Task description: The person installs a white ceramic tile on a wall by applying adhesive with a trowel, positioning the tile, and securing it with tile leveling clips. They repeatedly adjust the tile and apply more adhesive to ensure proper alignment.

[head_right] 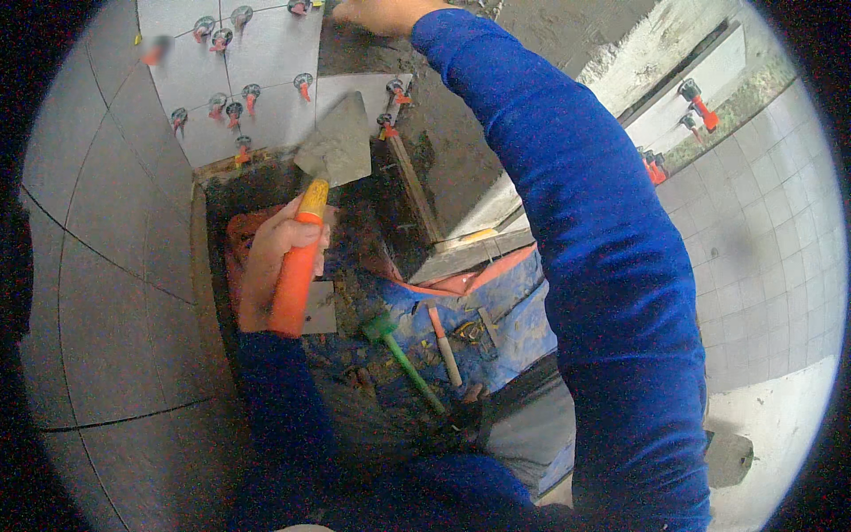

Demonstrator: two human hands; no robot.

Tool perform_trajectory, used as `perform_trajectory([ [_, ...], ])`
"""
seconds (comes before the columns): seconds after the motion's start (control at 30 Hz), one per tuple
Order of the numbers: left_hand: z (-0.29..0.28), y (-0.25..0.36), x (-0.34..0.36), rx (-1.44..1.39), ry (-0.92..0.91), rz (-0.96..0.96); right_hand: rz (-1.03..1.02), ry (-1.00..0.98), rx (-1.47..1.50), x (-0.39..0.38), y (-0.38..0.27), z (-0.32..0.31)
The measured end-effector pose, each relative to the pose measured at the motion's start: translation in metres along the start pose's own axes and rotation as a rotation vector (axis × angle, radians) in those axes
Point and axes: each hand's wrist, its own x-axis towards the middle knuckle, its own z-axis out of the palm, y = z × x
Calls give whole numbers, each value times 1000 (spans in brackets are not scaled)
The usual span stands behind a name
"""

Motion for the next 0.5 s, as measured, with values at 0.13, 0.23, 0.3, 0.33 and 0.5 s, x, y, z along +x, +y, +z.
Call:
perform_trajectory([
  [0.13, -1, 0, 1, -6, -11, 2, 8, 2, 12, 2, -2, -7],
  [0.23, -2, 1, 3, 12, -35, 11, -49, 10, -12, 5, -2, -12],
  [0.3, -2, 0, 3, 13, -35, 16, 10, -8, -71, 5, -2, -13],
  [0.33, -1, 0, 2, 6, -27, 18, 40, -17, -103, 4, -2, -13],
  [0.5, 0, 3, 0, 26, -33, 27, -53, 50, 18, -4, 0, -6],
])
